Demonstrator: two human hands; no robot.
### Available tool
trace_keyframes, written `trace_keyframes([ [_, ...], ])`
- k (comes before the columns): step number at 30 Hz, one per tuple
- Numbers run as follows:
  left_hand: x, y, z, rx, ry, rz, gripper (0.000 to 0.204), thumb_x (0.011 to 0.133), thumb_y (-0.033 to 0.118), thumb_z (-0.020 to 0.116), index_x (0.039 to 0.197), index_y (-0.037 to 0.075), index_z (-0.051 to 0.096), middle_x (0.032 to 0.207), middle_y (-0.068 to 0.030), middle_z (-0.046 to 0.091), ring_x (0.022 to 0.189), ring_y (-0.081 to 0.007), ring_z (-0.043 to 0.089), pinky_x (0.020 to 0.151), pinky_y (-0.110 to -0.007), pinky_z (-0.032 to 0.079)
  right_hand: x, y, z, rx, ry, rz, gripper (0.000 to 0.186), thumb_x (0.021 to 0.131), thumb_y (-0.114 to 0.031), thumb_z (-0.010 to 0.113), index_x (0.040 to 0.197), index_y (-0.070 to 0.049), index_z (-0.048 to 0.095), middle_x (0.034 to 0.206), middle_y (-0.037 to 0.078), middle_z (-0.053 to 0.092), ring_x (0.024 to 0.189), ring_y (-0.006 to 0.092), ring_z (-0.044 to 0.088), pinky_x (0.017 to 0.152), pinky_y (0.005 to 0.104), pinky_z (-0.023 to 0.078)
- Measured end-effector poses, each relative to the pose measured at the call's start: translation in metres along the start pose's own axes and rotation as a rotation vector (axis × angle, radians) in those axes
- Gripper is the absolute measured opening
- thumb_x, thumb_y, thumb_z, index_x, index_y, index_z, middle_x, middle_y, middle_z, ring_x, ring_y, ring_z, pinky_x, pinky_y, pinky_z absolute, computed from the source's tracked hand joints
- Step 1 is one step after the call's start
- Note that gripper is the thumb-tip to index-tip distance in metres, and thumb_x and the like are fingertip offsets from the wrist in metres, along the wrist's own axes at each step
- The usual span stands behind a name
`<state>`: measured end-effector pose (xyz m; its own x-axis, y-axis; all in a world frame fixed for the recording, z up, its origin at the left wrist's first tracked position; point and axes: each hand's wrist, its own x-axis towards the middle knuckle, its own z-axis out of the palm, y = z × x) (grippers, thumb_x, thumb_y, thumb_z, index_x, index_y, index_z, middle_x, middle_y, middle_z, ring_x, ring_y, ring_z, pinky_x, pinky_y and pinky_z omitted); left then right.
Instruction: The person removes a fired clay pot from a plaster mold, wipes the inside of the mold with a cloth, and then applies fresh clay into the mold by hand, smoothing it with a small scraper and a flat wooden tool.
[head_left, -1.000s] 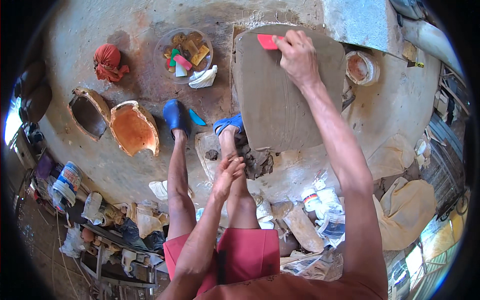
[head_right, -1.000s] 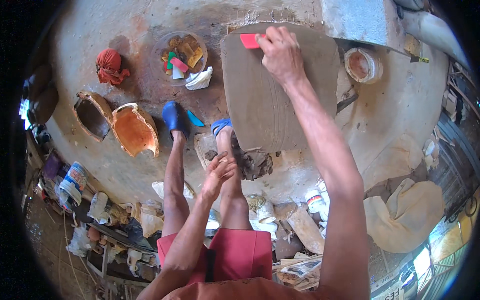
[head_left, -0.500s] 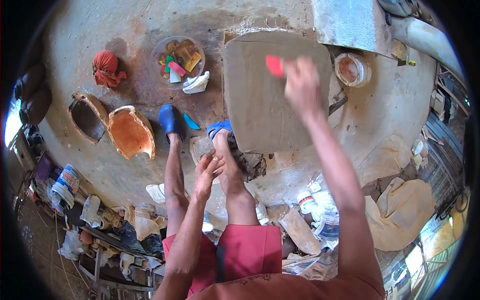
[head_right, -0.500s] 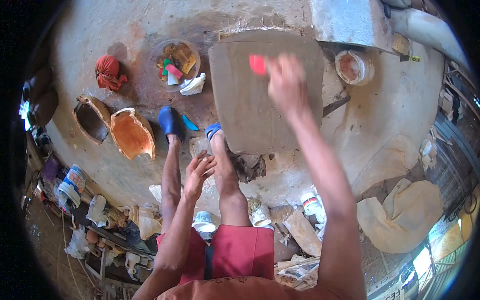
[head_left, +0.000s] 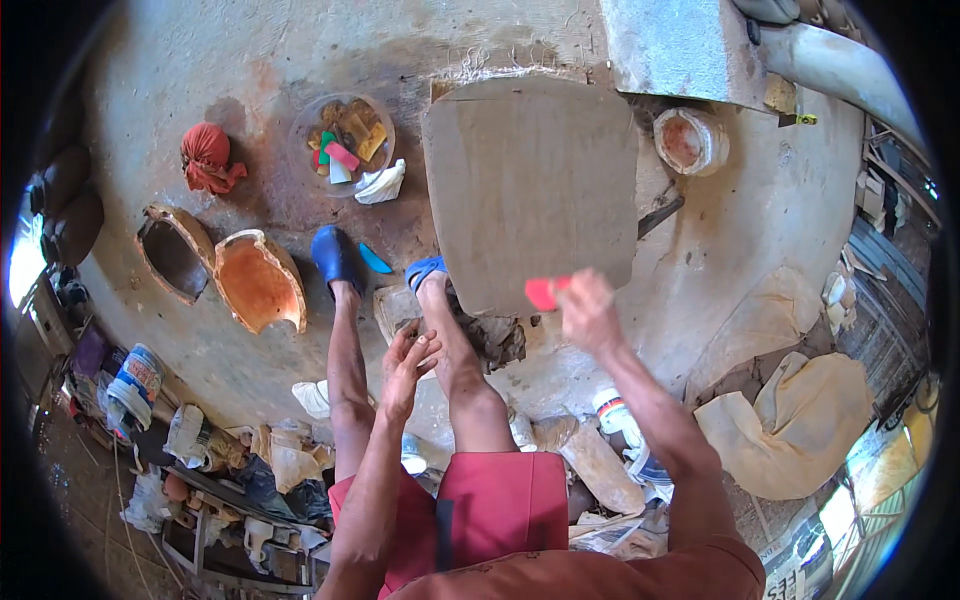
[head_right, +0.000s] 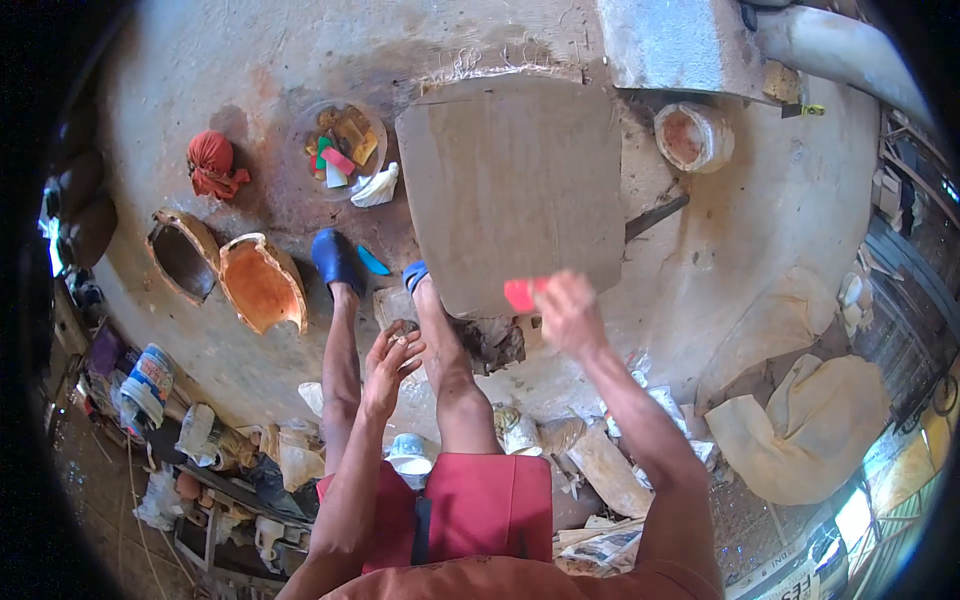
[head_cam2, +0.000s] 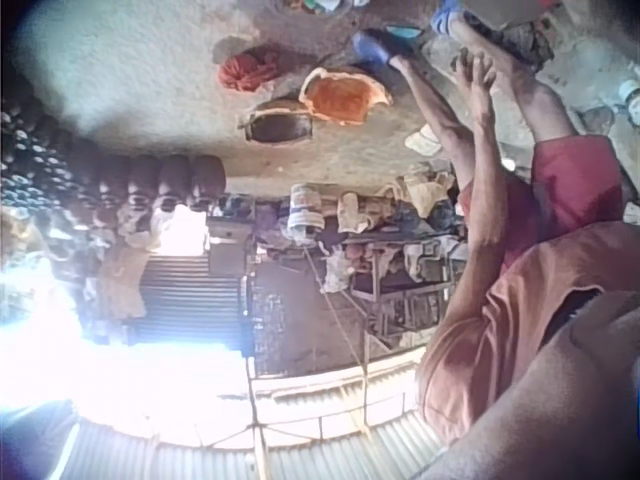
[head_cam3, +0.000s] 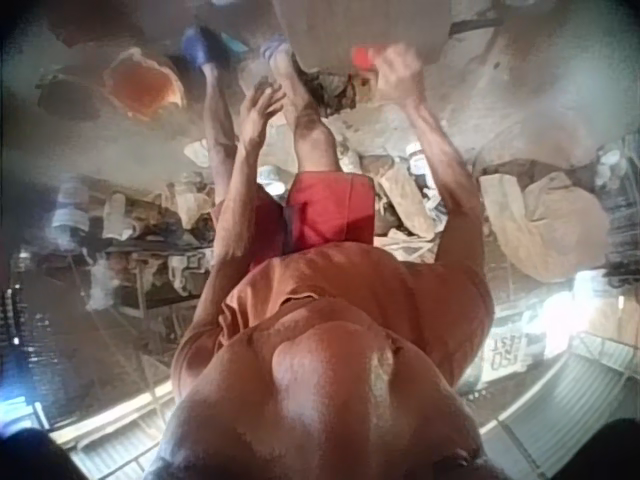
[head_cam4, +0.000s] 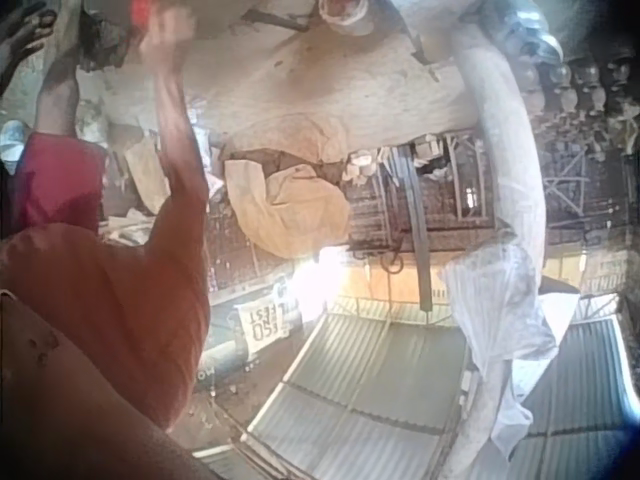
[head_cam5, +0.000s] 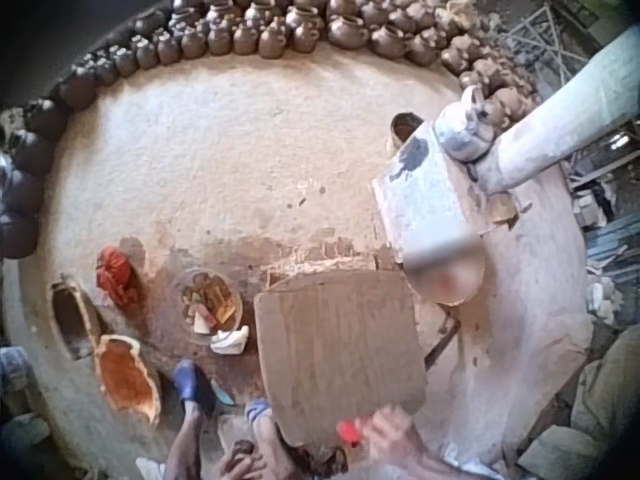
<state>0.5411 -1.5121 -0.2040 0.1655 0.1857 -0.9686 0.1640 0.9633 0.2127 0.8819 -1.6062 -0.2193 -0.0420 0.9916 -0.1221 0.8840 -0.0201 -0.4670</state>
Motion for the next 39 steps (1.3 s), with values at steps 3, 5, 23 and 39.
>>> trace_keyframes([
  [3,0.002,-0.005,-0.008,0.014,0.004,0.016,0.058,0.105,0.031,0.061,0.155,0.008,0.041,0.134,-0.0113,0.065,0.117,-0.0179,0.066,0.097,-0.036,0.052,0.139,0.058,-0.046,-0.186,0.211,0.126,0.020,0.081,0.000,0.064,0.098,-0.005,0.073,0.087,0.012,0.062,0.084,0.0313,0.061,0.070,0.0453,0.049],
  [5,0.011,-0.005,0.000,0.026,-0.015,0.002,0.058,0.105,0.030,0.062,0.154,0.008,0.042,0.133,-0.0108,0.065,0.117,-0.0182,0.066,0.096,-0.035,0.052,0.205,0.123,-0.061,-0.236,0.299,0.036,0.021,0.081,0.000,0.063,0.098,-0.005,0.073,0.092,0.013,0.063,0.087,0.0337,0.061,0.074,0.0468,0.050],
  [23,-0.009,0.010,0.005,-0.012,0.013,0.078,0.058,0.104,0.029,0.064,0.153,0.005,0.044,0.136,-0.0117,0.064,0.117,-0.0182,0.066,0.097,-0.034,0.053,0.140,0.112,-0.075,-0.210,0.248,0.099,0.022,0.079,0.004,0.063,0.096,-0.006,0.073,0.090,0.011,0.063,0.089,0.0320,0.063,0.076,0.0453,0.053],
  [39,-0.011,0.000,0.009,0.100,-0.097,0.002,0.058,0.105,0.029,0.063,0.154,0.007,0.043,0.134,-0.0106,0.065,0.115,-0.0200,0.067,0.096,-0.036,0.053,-0.068,0.050,-0.019,0.013,-0.003,0.300,0.022,0.078,0.004,0.069,0.096,-0.006,0.076,0.095,0.011,0.064,0.100,0.0275,0.064,0.087,0.0456,0.050],
])
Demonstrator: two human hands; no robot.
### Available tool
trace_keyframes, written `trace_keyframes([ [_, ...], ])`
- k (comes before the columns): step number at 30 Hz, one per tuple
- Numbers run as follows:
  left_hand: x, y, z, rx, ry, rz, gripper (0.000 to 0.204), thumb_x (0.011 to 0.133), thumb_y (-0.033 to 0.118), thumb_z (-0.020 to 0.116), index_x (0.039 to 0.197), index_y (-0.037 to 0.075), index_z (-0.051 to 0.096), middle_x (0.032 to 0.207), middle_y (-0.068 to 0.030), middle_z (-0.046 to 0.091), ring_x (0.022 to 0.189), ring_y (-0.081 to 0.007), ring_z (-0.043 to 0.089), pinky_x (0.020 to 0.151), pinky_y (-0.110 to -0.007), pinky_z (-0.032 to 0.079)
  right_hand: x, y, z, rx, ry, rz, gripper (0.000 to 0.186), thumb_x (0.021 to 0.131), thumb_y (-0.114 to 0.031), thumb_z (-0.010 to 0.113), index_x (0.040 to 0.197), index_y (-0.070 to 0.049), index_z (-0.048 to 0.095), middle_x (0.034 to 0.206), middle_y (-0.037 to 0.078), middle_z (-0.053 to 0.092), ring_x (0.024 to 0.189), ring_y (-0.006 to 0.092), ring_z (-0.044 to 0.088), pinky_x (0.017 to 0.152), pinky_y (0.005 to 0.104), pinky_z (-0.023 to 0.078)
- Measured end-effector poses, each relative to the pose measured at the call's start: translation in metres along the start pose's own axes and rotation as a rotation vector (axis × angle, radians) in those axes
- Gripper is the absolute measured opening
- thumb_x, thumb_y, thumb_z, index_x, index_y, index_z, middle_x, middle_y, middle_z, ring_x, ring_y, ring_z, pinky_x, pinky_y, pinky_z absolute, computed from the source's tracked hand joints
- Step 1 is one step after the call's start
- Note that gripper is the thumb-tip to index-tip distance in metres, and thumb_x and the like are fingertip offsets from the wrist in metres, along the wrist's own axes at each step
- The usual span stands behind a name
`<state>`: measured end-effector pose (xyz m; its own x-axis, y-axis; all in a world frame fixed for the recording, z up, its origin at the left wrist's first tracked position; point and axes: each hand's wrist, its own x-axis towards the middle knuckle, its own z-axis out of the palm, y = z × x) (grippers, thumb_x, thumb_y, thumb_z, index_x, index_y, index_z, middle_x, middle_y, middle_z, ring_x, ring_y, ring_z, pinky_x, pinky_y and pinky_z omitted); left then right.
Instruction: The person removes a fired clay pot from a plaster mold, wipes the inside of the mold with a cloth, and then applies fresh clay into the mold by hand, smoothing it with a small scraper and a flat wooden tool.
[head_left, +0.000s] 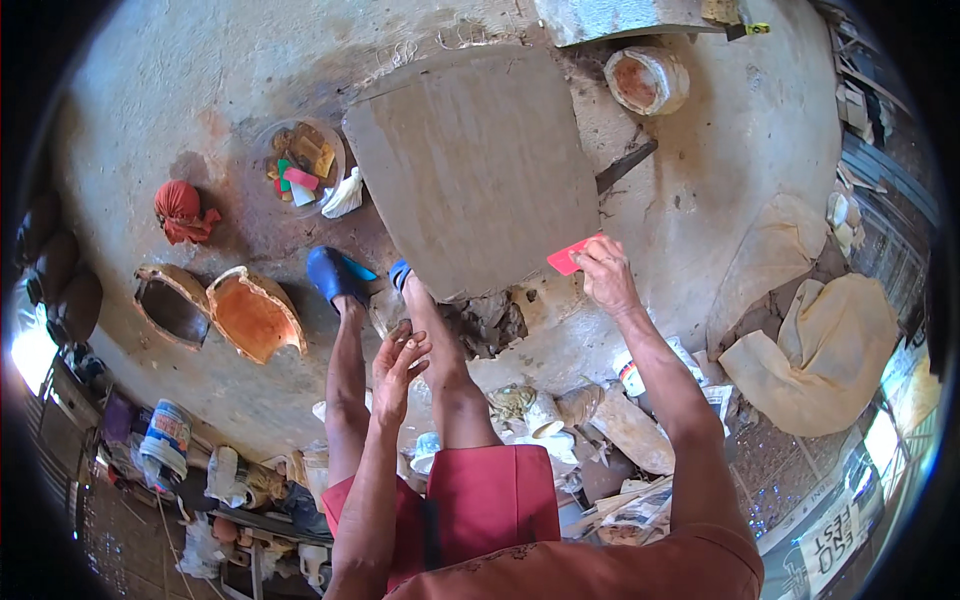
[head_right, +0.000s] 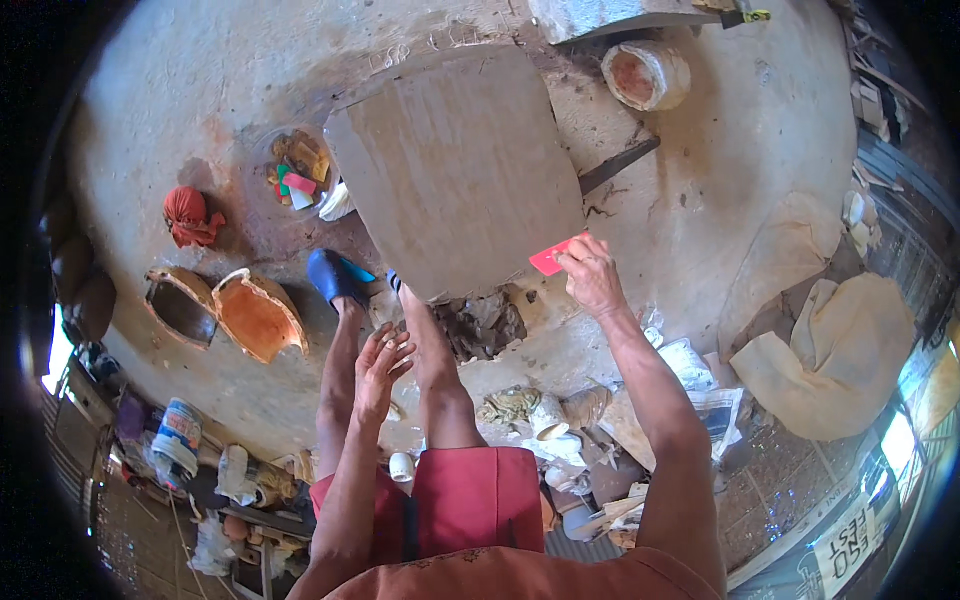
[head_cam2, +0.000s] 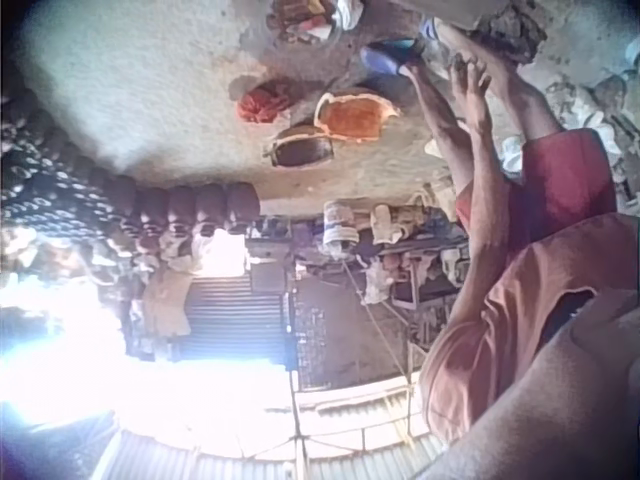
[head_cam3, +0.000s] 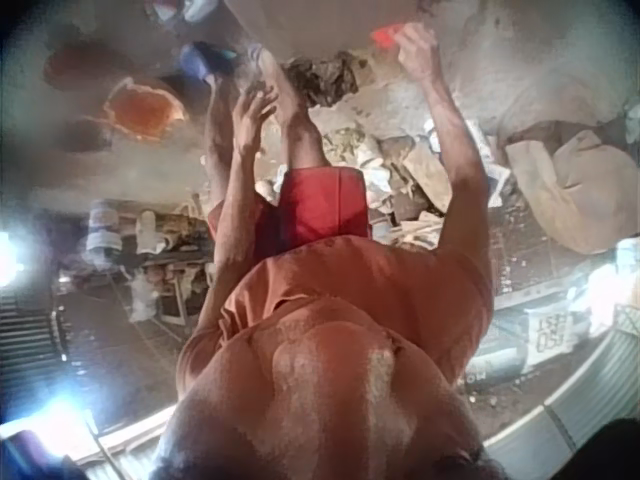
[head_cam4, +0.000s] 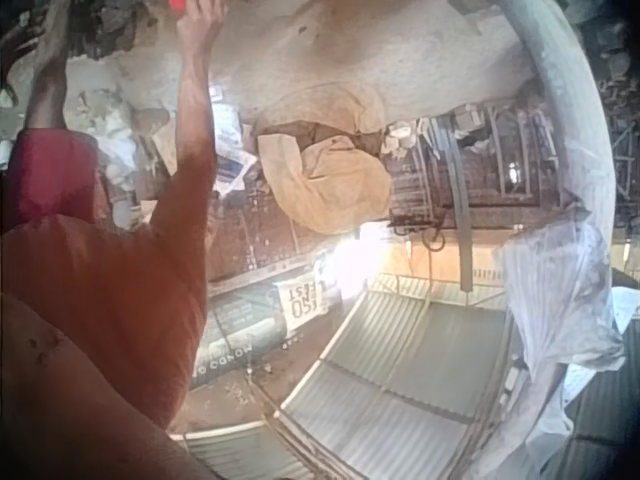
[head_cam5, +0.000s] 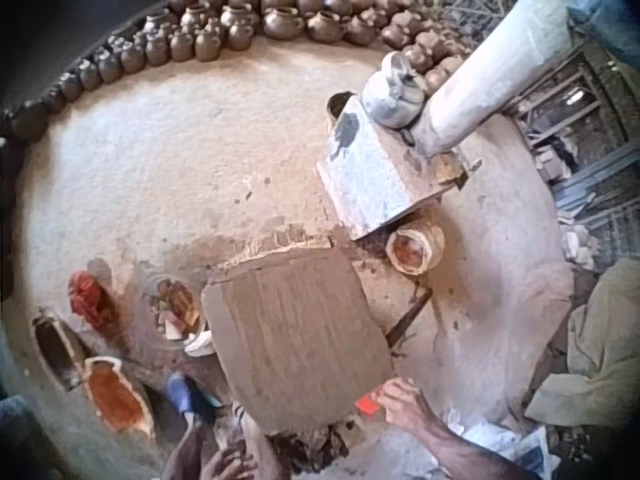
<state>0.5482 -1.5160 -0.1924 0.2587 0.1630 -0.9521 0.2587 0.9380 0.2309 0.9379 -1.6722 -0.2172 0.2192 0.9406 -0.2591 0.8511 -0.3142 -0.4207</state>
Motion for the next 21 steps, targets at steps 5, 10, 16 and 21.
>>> trace_keyframes([
  [5,-0.008,0.026,-0.038,0.059,-0.007,0.009,0.059,0.102,0.031,0.068,0.151,0.005,0.046,0.133,-0.0103,0.066,0.116,-0.0183,0.066,0.099,-0.037,0.051,0.008,-0.016,-0.001,0.089,0.349,0.544,0.025,0.079,0.006,0.069,0.099,-0.007,0.076,0.084,0.011,0.059,0.086,0.0304,0.063,0.077,0.0452,0.050],
  [10,-0.004,0.039,-0.095,0.095,-0.012,-0.015,0.064,0.103,0.030,0.067,0.156,0.005,0.040,0.135,-0.0123,0.064,0.117,-0.0203,0.066,0.097,-0.037,0.052,0.005,-0.059,0.059,0.096,0.508,0.700,0.023,0.080,0.006,0.066,0.098,-0.006,0.075,0.082,0.012,0.057,0.082,0.0324,0.060,0.075,0.0458,0.049],
  [16,-0.003,0.059,-0.132,0.037,-0.031,0.000,0.055,0.106,0.023,0.060,0.154,0.006,0.040,0.132,-0.0131,0.066,0.110,-0.0224,0.070,0.091,-0.034,0.056,0.031,-0.234,0.142,0.083,0.536,0.706,0.014,0.081,0.004,0.066,0.090,-0.004,0.073,0.079,0.012,0.054,0.079,0.0334,0.057,0.071,0.0472,0.048],
  [21,-0.010,0.095,-0.147,0.107,-0.068,0.054,0.055,0.106,0.025,0.059,0.155,0.006,0.040,0.137,-0.0145,0.063,0.117,-0.0226,0.067,0.097,-0.035,0.054,0.061,-0.312,0.163,0.222,0.477,0.597,0.004,0.080,0.001,0.071,0.080,-0.002,0.069,0.080,0.010,0.057,0.080,0.0322,0.061,0.073,0.0447,0.051],
])
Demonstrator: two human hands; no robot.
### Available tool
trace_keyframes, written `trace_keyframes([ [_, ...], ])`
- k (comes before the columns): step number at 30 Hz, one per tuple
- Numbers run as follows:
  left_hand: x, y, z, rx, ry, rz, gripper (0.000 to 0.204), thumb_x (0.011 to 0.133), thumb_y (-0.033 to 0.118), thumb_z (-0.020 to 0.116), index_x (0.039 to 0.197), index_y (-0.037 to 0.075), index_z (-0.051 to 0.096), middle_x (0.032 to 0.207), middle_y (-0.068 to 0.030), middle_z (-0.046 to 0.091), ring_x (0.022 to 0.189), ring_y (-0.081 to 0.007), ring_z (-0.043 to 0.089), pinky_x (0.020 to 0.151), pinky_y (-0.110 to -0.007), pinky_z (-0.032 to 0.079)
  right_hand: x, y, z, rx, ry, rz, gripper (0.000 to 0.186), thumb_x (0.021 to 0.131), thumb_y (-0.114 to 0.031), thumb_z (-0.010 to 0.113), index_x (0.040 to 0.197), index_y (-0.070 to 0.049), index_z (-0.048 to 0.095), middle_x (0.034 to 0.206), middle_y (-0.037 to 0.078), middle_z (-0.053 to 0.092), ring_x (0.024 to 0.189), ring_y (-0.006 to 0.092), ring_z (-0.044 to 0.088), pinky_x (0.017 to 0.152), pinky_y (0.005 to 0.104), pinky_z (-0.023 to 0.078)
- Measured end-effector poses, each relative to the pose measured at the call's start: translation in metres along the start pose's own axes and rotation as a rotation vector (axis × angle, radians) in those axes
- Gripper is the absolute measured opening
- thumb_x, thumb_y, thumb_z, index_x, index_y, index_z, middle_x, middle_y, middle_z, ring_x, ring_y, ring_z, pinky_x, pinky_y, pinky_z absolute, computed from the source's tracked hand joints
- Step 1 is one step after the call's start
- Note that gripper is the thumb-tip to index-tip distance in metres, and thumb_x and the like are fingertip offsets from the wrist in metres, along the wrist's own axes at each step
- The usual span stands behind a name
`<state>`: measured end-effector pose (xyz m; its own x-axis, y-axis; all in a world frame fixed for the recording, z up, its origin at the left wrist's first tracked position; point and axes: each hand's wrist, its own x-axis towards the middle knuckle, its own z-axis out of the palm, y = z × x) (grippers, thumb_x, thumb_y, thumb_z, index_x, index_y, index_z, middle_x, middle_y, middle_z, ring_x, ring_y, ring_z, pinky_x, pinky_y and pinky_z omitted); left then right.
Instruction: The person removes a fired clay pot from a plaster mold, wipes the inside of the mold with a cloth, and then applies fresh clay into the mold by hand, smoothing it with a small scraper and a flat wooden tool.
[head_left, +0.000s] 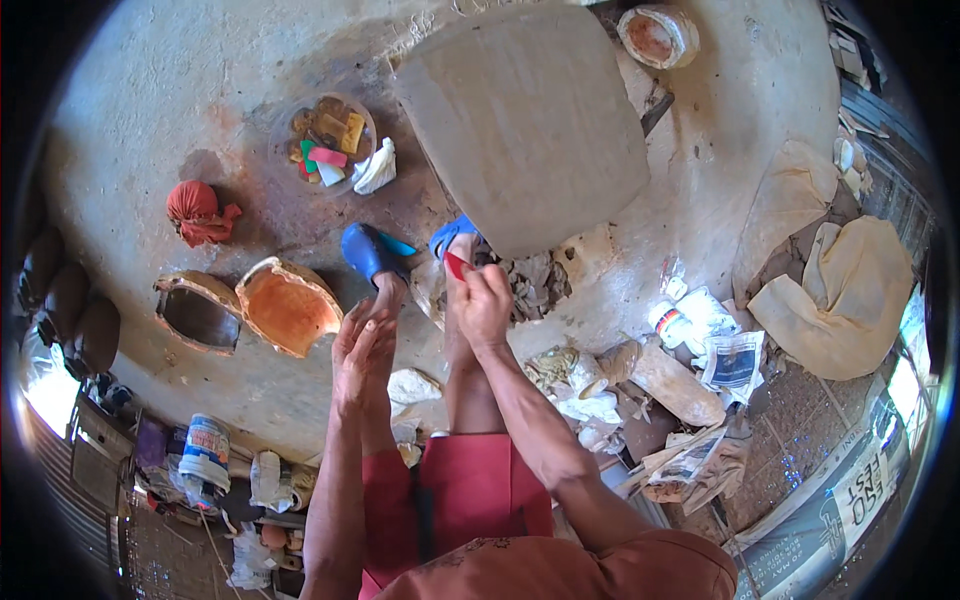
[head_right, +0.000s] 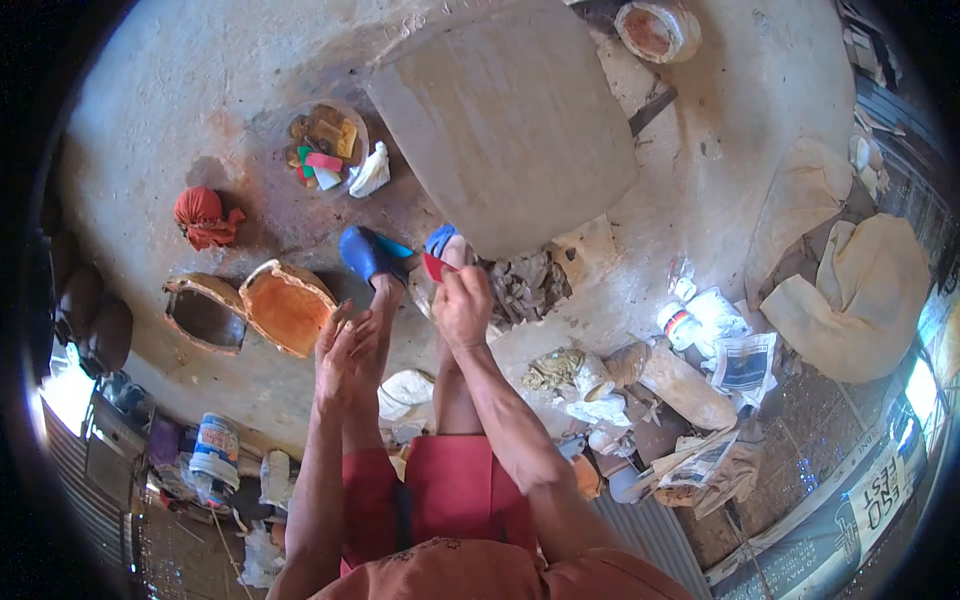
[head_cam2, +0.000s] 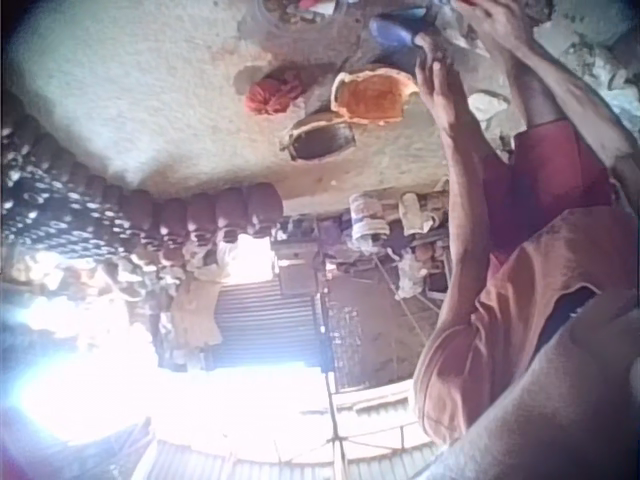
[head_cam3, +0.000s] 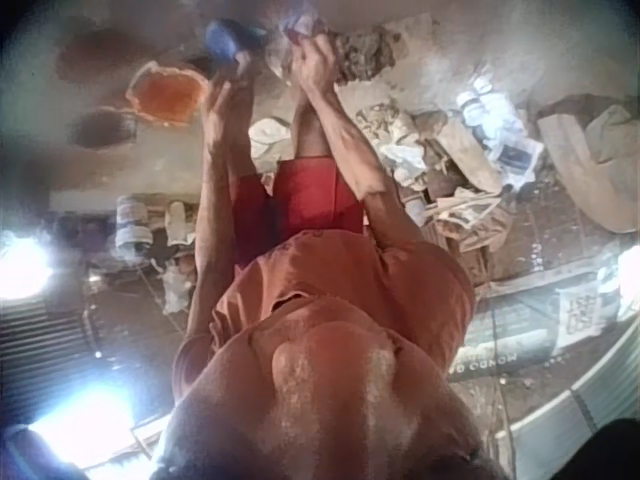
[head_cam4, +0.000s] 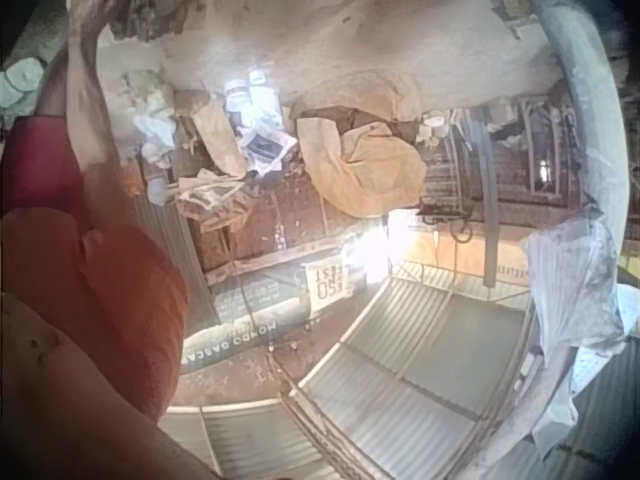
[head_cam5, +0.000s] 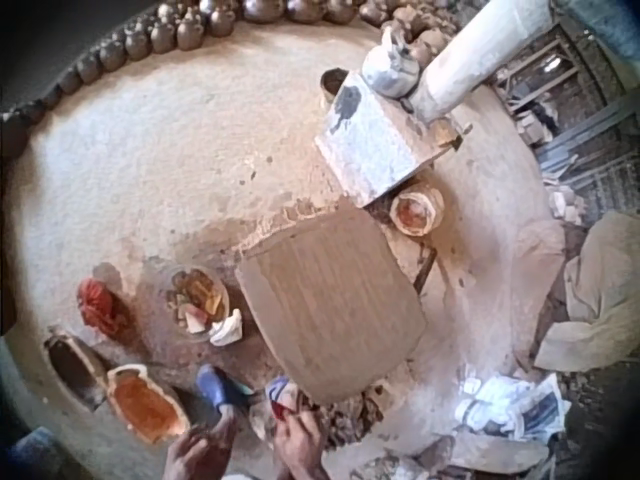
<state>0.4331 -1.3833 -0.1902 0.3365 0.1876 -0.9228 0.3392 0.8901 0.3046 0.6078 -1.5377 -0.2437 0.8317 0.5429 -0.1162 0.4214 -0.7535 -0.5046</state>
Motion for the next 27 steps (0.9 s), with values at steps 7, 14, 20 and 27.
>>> trace_keyframes([
  [7,-0.013,0.027,-0.063,-0.014,0.089,0.074,0.056,0.106,0.030,0.059,0.155,0.009,0.042,0.140,-0.0137,0.061,0.123,-0.0242,0.062,0.101,-0.040,0.050,0.109,0.110,-0.081,-0.323,0.417,0.410,0.011,0.082,-0.008,0.070,0.089,-0.001,0.065,0.083,0.018,0.067,0.077,0.0392,0.067,0.072,0.0494,0.053],
  [14,-0.018,0.021,-0.101,-0.040,0.121,0.058,0.059,0.106,0.032,0.060,0.156,0.009,0.040,0.140,-0.0128,0.061,0.121,-0.0223,0.063,0.099,-0.038,0.050,0.283,0.135,-0.068,-0.520,0.280,0.585,0.024,0.089,-0.031,0.066,0.088,-0.010,0.078,0.087,0.020,0.076,0.084,0.0387,0.075,0.075,0.0530,0.059],
  [20,-0.017,0.017,-0.100,-0.057,0.182,0.095,0.057,0.105,0.030,0.061,0.155,0.009,0.041,0.138,-0.0122,0.062,0.119,-0.0218,0.064,0.097,-0.037,0.051,0.360,-0.004,0.004,-0.273,0.232,-0.257,0.014,0.090,-0.017,0.065,0.090,-0.007,0.076,0.092,0.019,0.069,0.084,0.0398,0.068,0.078,0.0504,0.054],
  [27,-0.013,0.003,-0.053,-0.185,0.192,0.136,0.058,0.105,0.029,0.061,0.156,0.008,0.040,0.140,-0.0135,0.061,0.120,-0.0219,0.065,0.096,-0.036,0.052,0.263,-0.025,-0.005,-0.270,-0.424,-0.936,0.023,0.083,-0.004,0.063,0.103,-0.009,0.074,0.097,0.006,0.064,0.098,0.0279,0.062,0.080,0.0432,0.052],
])
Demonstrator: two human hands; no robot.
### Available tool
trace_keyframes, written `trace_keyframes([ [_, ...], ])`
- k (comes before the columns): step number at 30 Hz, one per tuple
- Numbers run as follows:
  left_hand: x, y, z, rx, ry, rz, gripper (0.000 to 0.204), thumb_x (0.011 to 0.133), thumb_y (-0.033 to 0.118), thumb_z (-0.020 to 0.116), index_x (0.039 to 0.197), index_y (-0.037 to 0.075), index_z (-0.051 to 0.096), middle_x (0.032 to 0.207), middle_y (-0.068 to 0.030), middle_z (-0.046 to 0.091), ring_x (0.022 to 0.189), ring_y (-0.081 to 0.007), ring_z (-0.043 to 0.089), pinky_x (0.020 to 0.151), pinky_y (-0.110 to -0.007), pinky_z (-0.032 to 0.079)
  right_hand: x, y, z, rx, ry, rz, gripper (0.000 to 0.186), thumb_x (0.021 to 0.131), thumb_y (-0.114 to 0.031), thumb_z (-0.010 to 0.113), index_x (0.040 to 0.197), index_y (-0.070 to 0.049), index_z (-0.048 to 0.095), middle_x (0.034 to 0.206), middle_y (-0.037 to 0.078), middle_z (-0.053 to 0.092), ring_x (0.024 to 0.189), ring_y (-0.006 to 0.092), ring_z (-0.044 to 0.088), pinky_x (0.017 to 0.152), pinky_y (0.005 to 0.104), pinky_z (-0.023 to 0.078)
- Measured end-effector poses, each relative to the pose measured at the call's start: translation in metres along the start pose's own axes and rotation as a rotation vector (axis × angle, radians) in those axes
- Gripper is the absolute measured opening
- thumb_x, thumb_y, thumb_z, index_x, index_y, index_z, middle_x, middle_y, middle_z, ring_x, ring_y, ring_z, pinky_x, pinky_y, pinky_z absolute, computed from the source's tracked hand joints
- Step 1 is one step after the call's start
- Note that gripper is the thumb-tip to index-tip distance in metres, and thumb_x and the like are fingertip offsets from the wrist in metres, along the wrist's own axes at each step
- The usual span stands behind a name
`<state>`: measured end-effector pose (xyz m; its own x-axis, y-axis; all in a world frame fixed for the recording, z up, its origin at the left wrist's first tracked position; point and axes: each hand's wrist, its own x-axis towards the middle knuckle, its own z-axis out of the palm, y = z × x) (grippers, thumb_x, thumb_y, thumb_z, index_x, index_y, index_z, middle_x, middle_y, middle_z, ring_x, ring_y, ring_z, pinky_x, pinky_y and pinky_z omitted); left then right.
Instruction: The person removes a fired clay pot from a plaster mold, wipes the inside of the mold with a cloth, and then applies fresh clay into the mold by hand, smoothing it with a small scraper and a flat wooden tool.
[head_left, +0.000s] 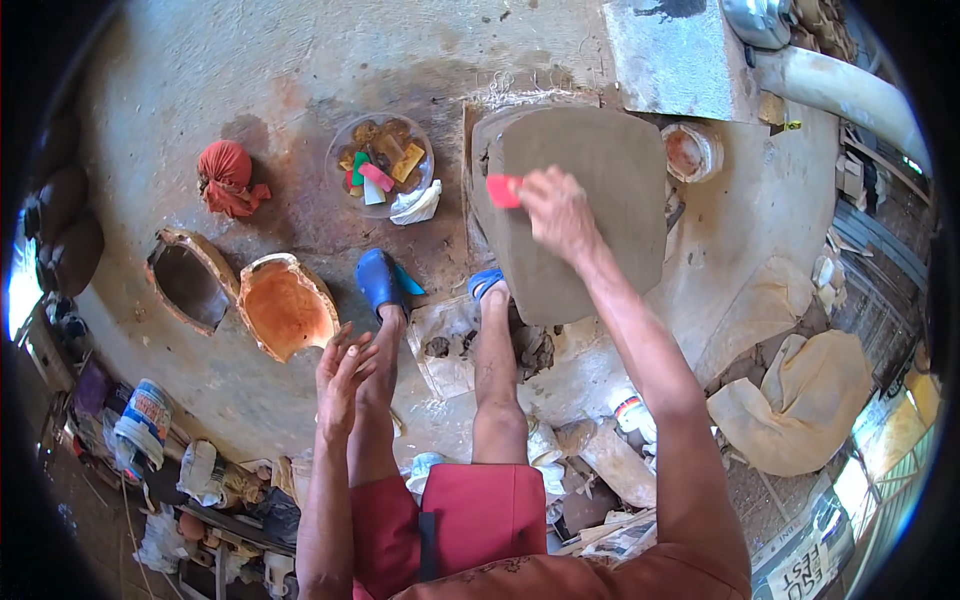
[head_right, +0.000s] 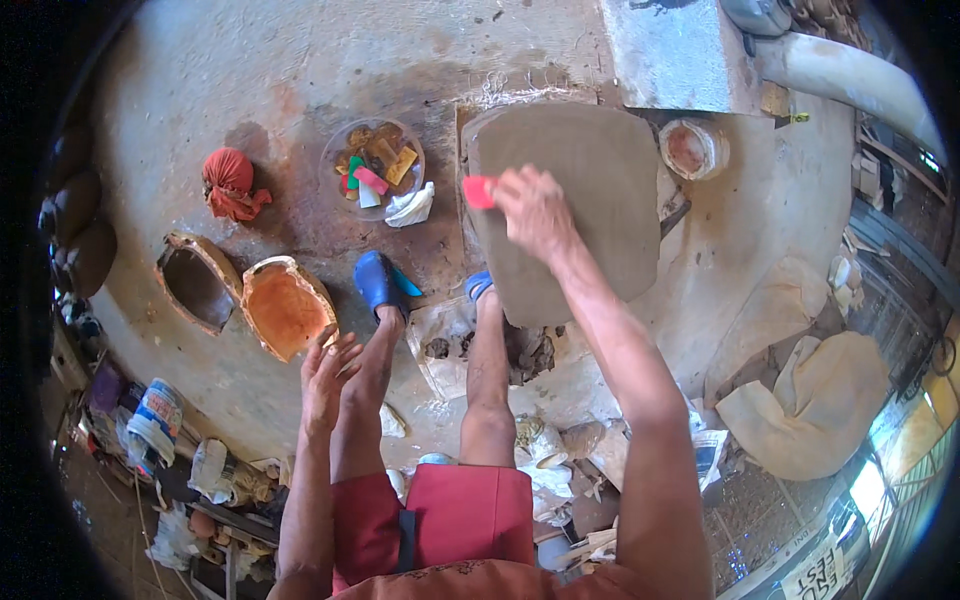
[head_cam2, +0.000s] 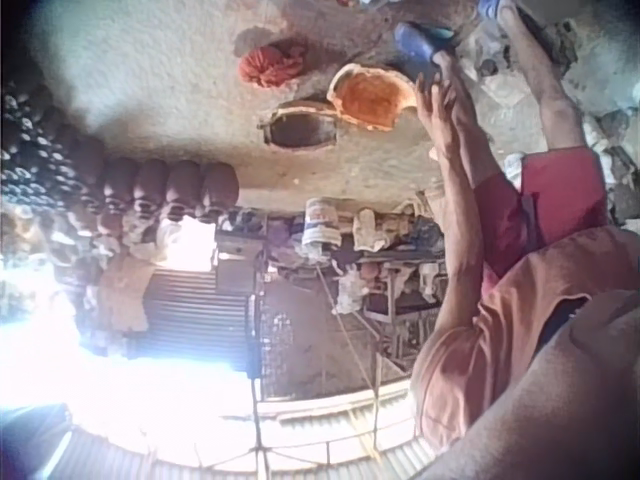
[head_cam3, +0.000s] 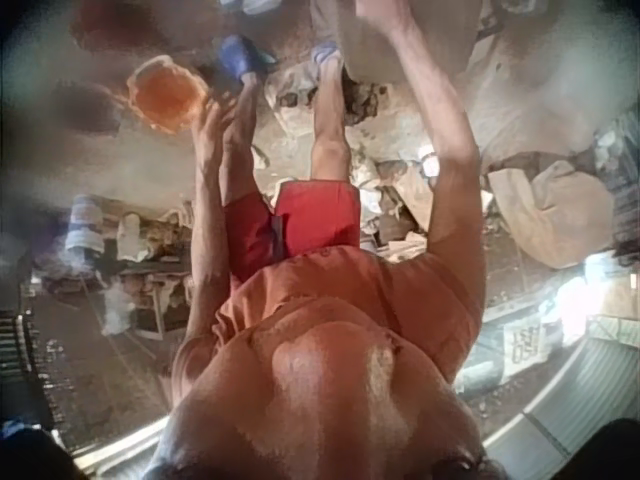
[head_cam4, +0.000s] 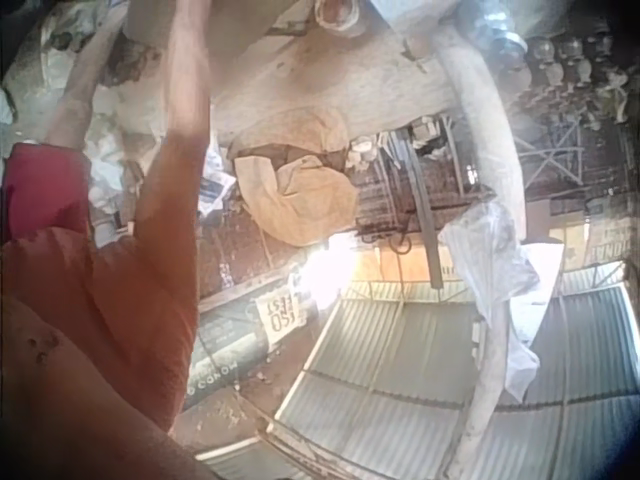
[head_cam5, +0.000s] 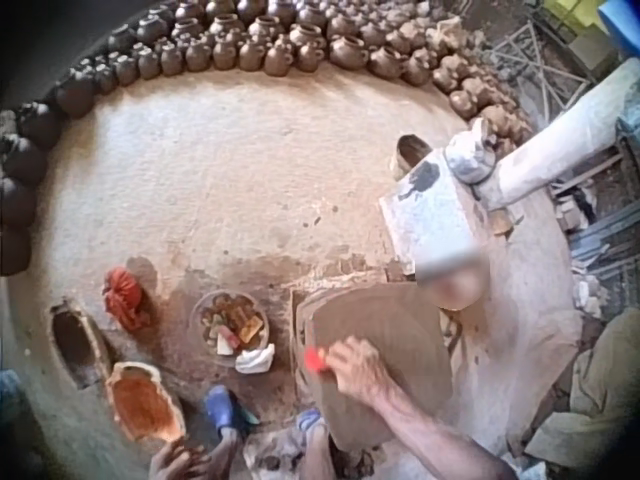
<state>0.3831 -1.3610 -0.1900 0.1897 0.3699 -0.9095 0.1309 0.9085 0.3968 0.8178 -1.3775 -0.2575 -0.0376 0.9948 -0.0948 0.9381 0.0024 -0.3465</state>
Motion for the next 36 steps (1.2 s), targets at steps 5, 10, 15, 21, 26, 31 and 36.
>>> trace_keyframes([
  [5,-0.014,-0.013,0.030,-0.035,-0.034,0.041,0.057,0.107,0.026,0.059,0.156,0.006,0.038,0.141,-0.0162,0.060,0.121,-0.0231,0.065,0.097,-0.035,0.053,-0.120,-0.048,0.004,0.105,-0.195,-0.042,0.027,0.079,-0.008,0.064,0.105,-0.007,0.074,0.102,0.007,0.066,0.100,0.0290,0.061,0.082,0.0435,0.049],
  [10,-0.019,-0.043,0.065,-0.018,-0.029,-0.001,0.057,0.107,0.027,0.059,0.156,0.006,0.038,0.140,-0.0160,0.062,0.121,-0.0228,0.066,0.097,-0.035,0.054,-0.186,-0.104,0.024,0.343,-0.231,0.106,0.030,0.076,-0.007,0.073,0.106,-0.005,0.077,0.096,0.006,0.067,0.096,0.0266,0.063,0.082,0.0435,0.051],
  [15,-0.033,-0.064,0.095,-0.012,0.009,-0.009,0.055,0.108,0.027,0.057,0.156,0.007,0.040,0.140,-0.0152,0.062,0.121,-0.0238,0.066,0.097,-0.037,0.054,-0.179,-0.085,-0.023,0.455,0.115,0.353,0.018,0.081,-0.017,0.078,0.093,-0.004,0.075,0.091,0.010,0.068,0.088,0.0293,0.065,0.077,0.0433,0.052],
  [21,-0.024,-0.078,0.151,0.066,0.038,-0.003,0.055,0.107,0.025,0.059,0.154,0.006,0.041,0.138,-0.0148,0.063,0.118,-0.0247,0.067,0.094,-0.035,0.056,-0.246,0.165,-0.016,0.069,0.435,1.392,0.048,0.095,-0.046,0.070,0.106,0.001,0.071,0.103,0.022,0.072,0.098,0.0399,0.068,0.087,0.0498,0.051],
  [26,-0.014,-0.086,0.219,0.138,-0.050,0.009,0.058,0.103,0.022,0.065,0.153,0.004,0.042,0.133,-0.0145,0.065,0.117,-0.0251,0.067,0.092,-0.034,0.056,-0.280,0.293,0.035,0.475,0.093,1.746,0.067,0.083,-0.047,0.074,0.121,0.007,0.070,0.124,0.034,0.067,0.120,0.0441,0.064,0.102,0.0482,0.049],
  [31,-0.012,-0.070,0.313,0.462,-0.199,0.261,0.055,0.099,0.011,0.067,0.150,0.000,0.048,0.134,-0.0186,0.066,0.119,-0.0251,0.067,0.099,-0.037,0.054,-0.335,0.280,0.027,0.369,0.285,1.753,0.045,0.085,-0.033,0.057,0.086,0.009,0.073,0.099,0.036,0.071,0.096,0.0471,0.071,0.089,0.0518,0.054],
  [36,0.005,-0.036,0.446,0.713,-0.414,0.350,0.052,0.101,0.013,0.066,0.148,-0.003,0.050,0.133,-0.0179,0.067,0.122,-0.0237,0.065,0.105,-0.037,0.051,-0.354,0.122,-0.055,1.066,0.600,1.574,0.045,0.097,-0.013,0.053,0.139,0.001,0.048,0.082,0.007,0.061,0.062,0.0179,0.063,0.056,0.0376,0.051],
])
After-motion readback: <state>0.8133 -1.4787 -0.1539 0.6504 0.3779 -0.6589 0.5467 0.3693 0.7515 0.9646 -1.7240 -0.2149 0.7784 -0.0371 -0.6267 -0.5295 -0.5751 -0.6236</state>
